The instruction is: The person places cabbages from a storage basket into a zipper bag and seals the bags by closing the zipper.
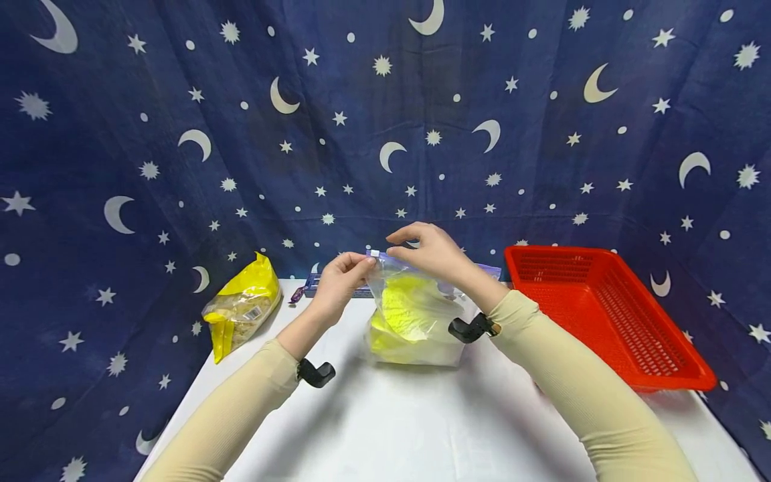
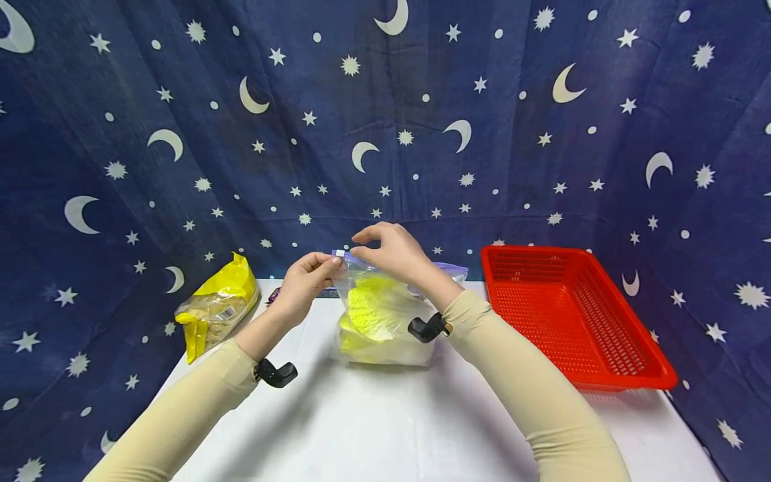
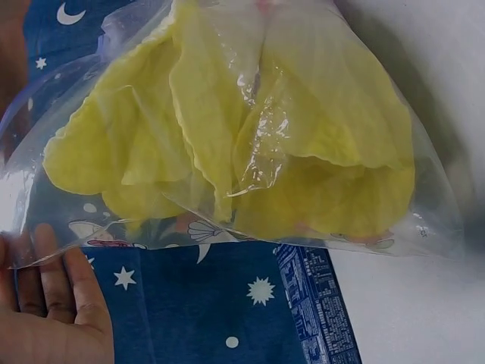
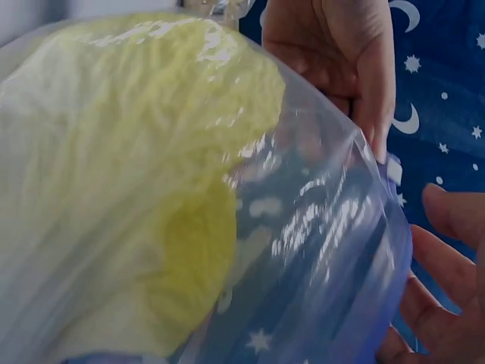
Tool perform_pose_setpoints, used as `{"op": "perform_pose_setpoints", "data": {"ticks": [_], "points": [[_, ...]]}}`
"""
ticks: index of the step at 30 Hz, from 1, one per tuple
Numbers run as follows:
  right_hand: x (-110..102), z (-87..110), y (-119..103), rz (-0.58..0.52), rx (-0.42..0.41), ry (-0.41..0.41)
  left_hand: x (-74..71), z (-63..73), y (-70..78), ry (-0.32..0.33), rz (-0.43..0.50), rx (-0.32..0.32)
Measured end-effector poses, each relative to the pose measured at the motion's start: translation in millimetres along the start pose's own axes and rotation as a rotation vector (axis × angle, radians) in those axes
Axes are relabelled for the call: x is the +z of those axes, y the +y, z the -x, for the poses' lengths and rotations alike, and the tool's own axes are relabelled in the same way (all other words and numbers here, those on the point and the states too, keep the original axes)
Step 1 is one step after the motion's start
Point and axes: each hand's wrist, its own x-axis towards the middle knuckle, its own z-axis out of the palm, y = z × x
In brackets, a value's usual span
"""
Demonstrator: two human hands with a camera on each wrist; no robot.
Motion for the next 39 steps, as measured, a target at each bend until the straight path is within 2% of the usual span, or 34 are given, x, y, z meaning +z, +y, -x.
{"op": "perform_pose_setpoints", "data": {"ticks": [6, 11, 18, 29, 39], "points": [[13.0, -10.9, -5.6, 0.031, 0.012, -0.049, 0.6, 0.0, 0.3, -0.009, 0.005, 0.022], [19.2, -14.7, -9.5, 0.035, 0.024, -0.042, -1.1, 0.8, 1.4, -0.033, 0.019, 0.023], [26.1, -17.6, -12.0, 0.067, 0.009, -0.029, -7.3, 3.7, 0.3, -0.084, 0.054, -0.009], [36.0, -18.8, -18.7, 0.140, 0.042, -0.057, -12.9, 5.7, -5.5, -0.051, 0.042, 0.030], [40.8, -18.9, -20.5, 0.148, 0.026, -0.053, -13.7, 7.0, -8.6, -0.067, 0.110, 0.040]]}}
